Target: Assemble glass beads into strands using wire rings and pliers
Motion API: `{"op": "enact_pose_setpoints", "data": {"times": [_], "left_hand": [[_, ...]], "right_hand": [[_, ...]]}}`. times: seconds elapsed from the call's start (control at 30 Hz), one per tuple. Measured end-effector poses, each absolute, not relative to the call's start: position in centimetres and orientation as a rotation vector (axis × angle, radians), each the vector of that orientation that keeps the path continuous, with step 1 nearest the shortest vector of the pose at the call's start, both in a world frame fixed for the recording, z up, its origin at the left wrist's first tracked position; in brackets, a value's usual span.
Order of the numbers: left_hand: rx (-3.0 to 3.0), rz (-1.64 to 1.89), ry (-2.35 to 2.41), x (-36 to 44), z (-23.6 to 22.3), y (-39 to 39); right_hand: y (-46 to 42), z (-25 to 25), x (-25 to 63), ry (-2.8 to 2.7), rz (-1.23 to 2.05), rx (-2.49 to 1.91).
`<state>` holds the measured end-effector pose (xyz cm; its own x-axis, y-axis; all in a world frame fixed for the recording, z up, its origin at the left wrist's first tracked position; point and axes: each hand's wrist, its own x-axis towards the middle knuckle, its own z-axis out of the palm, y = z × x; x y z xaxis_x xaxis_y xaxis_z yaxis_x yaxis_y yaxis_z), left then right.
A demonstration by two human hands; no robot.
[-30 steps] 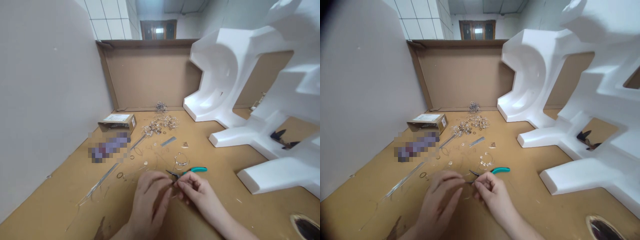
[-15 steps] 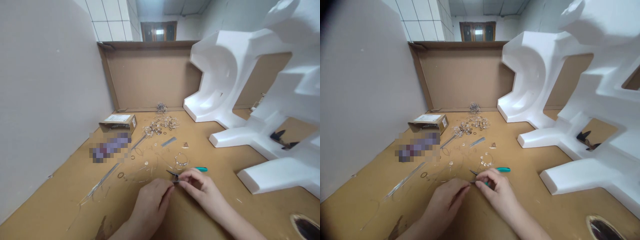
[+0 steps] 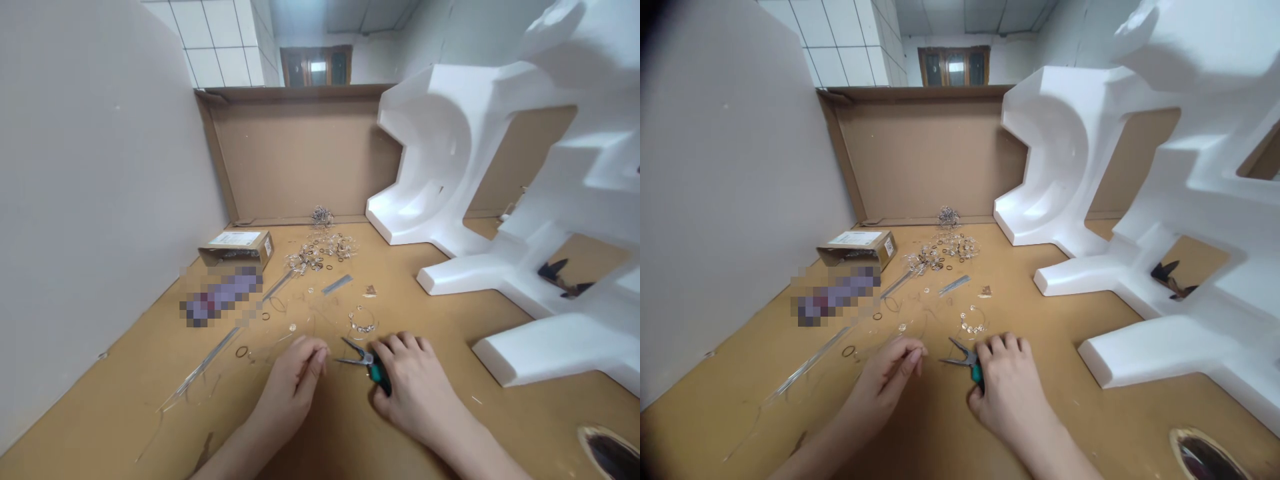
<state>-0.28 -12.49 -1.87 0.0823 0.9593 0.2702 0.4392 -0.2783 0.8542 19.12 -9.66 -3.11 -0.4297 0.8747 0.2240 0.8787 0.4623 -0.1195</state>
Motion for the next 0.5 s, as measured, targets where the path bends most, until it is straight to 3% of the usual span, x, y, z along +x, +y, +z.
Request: {"op": "enact_pose_setpoints", "data": {"times": [0.5], "left_hand": [[1.563, 1.166, 1.37, -1.0, -2.2, -12.0]], "right_hand": [[-9.8, -2.8, 21.4, -2.416, 0.032, -1.803]]}}
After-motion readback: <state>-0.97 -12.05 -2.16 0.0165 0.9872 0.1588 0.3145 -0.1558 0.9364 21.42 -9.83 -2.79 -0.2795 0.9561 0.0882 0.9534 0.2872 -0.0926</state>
